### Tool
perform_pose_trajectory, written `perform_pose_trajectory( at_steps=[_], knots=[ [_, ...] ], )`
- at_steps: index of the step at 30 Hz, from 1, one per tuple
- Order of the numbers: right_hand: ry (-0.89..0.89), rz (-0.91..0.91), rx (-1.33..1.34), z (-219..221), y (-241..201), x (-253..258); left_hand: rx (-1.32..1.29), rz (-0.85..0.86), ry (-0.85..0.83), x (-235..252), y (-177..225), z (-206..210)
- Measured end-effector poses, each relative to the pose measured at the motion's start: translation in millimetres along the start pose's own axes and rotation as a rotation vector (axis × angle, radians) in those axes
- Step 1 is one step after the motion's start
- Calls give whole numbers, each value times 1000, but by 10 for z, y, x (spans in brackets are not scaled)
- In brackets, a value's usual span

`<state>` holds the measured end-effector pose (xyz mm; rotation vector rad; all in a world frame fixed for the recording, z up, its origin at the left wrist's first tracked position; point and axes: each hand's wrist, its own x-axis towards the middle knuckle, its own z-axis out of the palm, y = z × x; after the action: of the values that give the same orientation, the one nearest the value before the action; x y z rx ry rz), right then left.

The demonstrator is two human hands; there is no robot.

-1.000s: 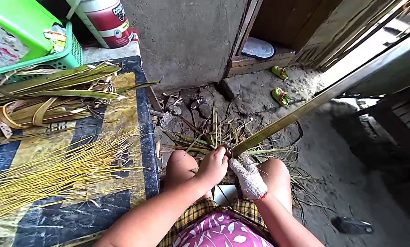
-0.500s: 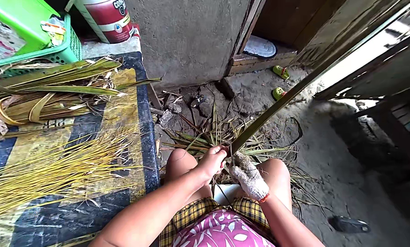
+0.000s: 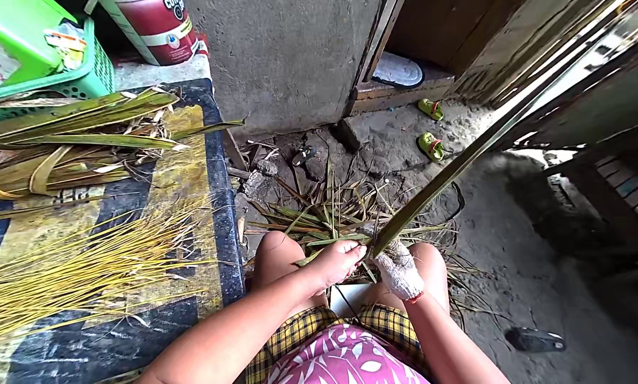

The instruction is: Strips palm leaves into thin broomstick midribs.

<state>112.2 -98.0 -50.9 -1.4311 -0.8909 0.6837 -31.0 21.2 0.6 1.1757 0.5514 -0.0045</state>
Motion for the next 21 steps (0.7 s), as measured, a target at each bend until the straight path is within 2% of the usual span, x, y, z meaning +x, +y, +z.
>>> perform_pose_trajectory(
  at_steps=[3, 5, 7, 9, 12, 15, 21],
  knots=[
    [129, -38, 59, -4, -54, 87, 19, -14, -31, 16, 3, -20],
    [291, 64, 122, -51, -177, 202, 77, -6, -22, 45, -13, -61],
    [401, 138, 137, -226, -258, 351, 250, 48, 28, 104, -32, -153],
    [463, 143, 179, -483, -283, 509, 451, 89, 94, 139, 25, -269],
    [527, 139, 288, -971, -284, 740, 613, 70, 191, 138, 186, -452],
    [618, 196, 240, -1501, -386, 845, 651, 113, 272, 176, 210, -657],
    [794, 140, 203, -2440, -550, 870, 642, 85, 476, 212, 207, -863]
  ],
)
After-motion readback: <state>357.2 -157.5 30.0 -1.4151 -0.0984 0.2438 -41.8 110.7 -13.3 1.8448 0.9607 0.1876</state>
